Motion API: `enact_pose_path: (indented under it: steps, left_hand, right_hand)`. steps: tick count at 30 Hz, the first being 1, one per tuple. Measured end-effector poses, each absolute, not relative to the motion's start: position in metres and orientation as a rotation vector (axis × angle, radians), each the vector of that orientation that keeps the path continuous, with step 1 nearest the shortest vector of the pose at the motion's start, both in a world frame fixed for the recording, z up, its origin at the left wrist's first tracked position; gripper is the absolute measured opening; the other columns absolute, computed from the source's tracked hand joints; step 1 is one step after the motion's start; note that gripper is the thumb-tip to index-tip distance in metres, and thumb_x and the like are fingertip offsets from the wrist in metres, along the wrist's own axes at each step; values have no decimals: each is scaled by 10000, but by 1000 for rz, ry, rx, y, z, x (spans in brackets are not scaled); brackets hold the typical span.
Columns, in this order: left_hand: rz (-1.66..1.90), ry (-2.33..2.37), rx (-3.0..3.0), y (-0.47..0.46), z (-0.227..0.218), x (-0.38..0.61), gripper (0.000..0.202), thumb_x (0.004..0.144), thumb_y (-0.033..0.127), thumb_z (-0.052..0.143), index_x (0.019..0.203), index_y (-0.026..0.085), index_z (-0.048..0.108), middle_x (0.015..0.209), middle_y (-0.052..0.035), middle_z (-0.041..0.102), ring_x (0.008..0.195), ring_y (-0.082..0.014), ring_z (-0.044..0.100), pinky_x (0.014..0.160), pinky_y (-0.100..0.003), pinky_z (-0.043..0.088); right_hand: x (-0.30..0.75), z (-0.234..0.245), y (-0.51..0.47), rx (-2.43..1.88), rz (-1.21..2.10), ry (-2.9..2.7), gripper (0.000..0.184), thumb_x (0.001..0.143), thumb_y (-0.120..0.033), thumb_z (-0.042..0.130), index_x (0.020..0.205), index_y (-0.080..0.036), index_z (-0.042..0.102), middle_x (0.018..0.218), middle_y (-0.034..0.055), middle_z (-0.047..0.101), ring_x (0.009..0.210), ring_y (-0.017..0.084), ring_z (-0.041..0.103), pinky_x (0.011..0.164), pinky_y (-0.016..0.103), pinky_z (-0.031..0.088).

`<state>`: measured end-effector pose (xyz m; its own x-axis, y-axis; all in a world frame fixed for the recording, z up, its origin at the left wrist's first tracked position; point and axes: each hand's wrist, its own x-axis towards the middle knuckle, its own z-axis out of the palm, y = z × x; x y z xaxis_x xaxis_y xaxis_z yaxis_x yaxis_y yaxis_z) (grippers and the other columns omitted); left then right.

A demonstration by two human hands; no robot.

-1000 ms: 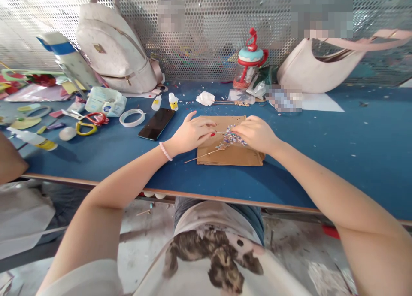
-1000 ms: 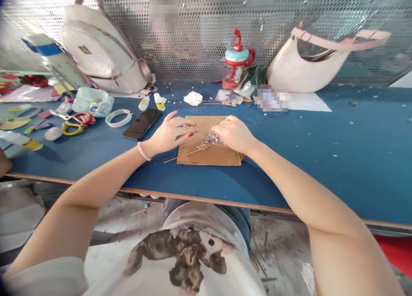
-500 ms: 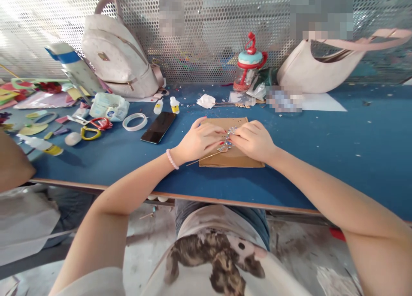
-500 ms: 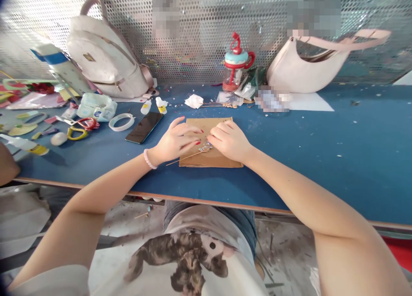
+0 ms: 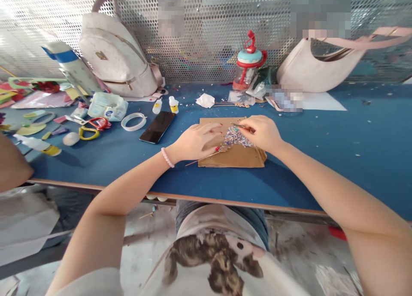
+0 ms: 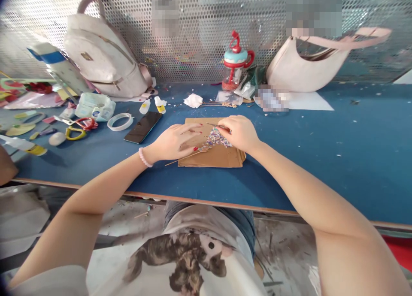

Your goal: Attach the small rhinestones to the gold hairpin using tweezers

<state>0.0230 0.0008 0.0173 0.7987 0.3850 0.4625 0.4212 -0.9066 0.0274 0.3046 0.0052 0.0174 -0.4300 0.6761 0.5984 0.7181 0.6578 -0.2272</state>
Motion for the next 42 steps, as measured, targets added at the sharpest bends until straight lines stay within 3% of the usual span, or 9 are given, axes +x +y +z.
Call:
enact_pose_path:
  steps: [6,10,13,17,21,26,29,36,42]
  left_hand:
    - [-594,-539,-3016,0,24,19,238,972,332,544,1028,197,731,1284,-77,715,1056,-218,717,894,-347,542]
    - [-451,-557,-3048,-4,25,20,278,952,324,530,753,189,670,1116,-54,732,878,-177,702,755,-303,504]
    - [-339,-650,-3044,-6,25,20,244,959,338,543,803,185,652,926,-35,692,718,-144,632,613,-272,424]
    - [-218,-730,-3076,-6,27,19,112,939,262,603,890,168,636,868,2,659,671,-120,563,605,-239,395]
    - [-196,-801,-3098,-4,31,15,38,897,183,598,904,177,635,867,10,670,672,-121,554,614,-242,381]
    - [-188,-818,-3120,0,30,10,93,860,120,583,901,188,632,875,16,671,670,-114,546,613,-245,372]
    - [-175,-794,-3139,2,29,9,19,927,169,621,942,164,633,901,8,660,695,-116,554,652,-246,433]
    - [-175,-708,-3200,4,26,10,129,1000,275,629,1001,147,643,960,-14,662,768,-129,600,732,-285,524]
    - [-182,-639,-3238,5,25,13,122,938,151,567,1012,173,660,984,-16,680,783,-135,605,724,-263,474]
  right_hand:
    - [302,22,-1,-1125,291,-2107,247,899,-425,627,942,-202,724,752,32,725,621,147,588,594,309,445]
    - [300,23,-2,-1080,481,-2172,265,891,-445,642,907,-202,747,753,34,741,602,139,595,569,293,450]
    - [300,24,0,-1032,547,-2234,296,884,-476,662,826,-202,756,759,40,744,591,134,581,569,290,441]
    - [303,24,4,-989,555,-2284,328,881,-514,668,813,-206,759,843,62,759,694,167,642,652,315,481]
    - [304,21,8,-1013,506,-2270,328,888,-516,661,818,-211,757,896,83,774,820,214,691,767,359,510]
    - [310,16,15,-1112,442,-2198,328,882,-509,669,815,-200,756,902,92,776,746,203,669,685,355,495]
    - [317,14,19,-1167,411,-2151,322,863,-501,692,814,-191,761,883,92,770,687,184,643,659,353,493]
    - [323,14,25,-1213,449,-2135,271,811,-471,724,798,-206,779,842,76,775,670,181,650,634,347,505]
    - [323,18,22,-1168,528,-2145,263,781,-470,741,791,-210,779,829,76,771,712,197,664,644,350,509]
